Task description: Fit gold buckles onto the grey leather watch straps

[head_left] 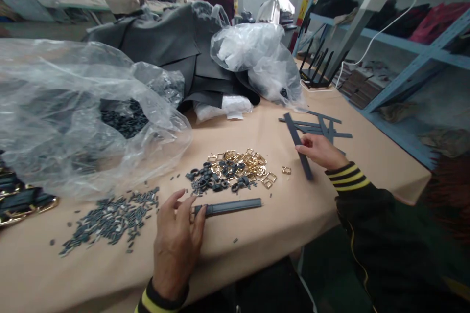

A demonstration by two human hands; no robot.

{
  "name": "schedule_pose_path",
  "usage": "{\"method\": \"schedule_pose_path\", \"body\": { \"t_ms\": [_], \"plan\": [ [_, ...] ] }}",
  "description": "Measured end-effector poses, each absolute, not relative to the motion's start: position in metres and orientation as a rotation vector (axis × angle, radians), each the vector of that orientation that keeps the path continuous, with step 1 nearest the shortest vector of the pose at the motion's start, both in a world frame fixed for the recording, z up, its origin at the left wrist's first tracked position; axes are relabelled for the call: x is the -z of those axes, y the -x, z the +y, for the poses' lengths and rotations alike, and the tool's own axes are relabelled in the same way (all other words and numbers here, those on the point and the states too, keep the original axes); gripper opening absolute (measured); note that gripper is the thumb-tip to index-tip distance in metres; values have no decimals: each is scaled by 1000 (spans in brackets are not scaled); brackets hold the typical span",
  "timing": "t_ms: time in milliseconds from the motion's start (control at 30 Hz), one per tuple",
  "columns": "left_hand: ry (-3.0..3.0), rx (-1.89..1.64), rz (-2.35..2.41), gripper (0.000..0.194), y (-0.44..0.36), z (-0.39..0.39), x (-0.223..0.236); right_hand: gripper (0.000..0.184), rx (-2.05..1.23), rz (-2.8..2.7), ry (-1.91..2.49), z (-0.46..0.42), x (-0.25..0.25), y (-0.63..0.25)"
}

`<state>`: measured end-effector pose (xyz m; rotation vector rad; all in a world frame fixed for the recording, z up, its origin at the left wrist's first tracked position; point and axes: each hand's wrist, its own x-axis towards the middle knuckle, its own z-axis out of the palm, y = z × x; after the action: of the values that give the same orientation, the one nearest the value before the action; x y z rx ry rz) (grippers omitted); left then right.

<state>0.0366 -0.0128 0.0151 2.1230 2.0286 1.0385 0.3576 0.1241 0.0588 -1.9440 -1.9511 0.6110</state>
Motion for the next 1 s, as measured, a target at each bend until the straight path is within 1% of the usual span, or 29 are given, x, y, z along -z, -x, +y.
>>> {"method": "schedule_pose_path", "body": {
  "t_ms": [67, 133, 200, 267, 367, 500, 567, 600, 667, 733, 800, 833, 900, 1000],
  "plan": [
    [-1854, -1109, 1833, 27, -50, -22, -26, 19, -1100, -1704, 1569, 94, -67, -329],
    [-1465, -985, 1551, 27, -67, -32, -37, 22, -1433, -1473, 1311, 63, -67, -302],
    [-1090, -840, 1245, 31, -84, -39, -45, 22, -1596, -1303, 1224, 38, -62, -282],
    [-820, -781, 1025, 33, -95, -44, -48, 21, -1633, -1195, 1227, 21, -53, -270],
    [-599, -792, 918, 30, -98, -49, -47, 22, -1598, -1124, 1273, 10, -44, -264],
    [-536, -817, 922, 24, -95, -54, -41, 25, -1584, -1107, 1328, 3, -39, -266],
    [-547, -849, 939, 22, -96, -55, -37, 26, -1562, -1185, 1370, -3, -38, -268],
    [-553, -866, 953, 21, -96, -55, -35, 27, -1500, -1274, 1411, -6, -37, -270],
    [-565, -891, 988, 20, -97, -55, -31, 30, -1189, -1498, 1544, -13, -37, -273],
    [-585, -893, 1015, 20, -95, -55, -29, 28, -714, -1722, 1599, -19, -38, -276],
    [-616, -873, 1017, 22, -94, -55, -27, 20, -342, -1967, 1456, -24, -40, -275],
    [-629, -861, 1011, 23, -93, -55, -27, 17, -248, -2102, 1334, -25, -41, -274],
    [-633, -847, 1001, 24, -92, -56, -29, 13, -231, -2325, 1108, -26, -43, -269],
    [-600, -918, 1015, 25, -91, -57, -31, 18, -478, -2410, 1066, -26, -44, -263]
  ]
}}
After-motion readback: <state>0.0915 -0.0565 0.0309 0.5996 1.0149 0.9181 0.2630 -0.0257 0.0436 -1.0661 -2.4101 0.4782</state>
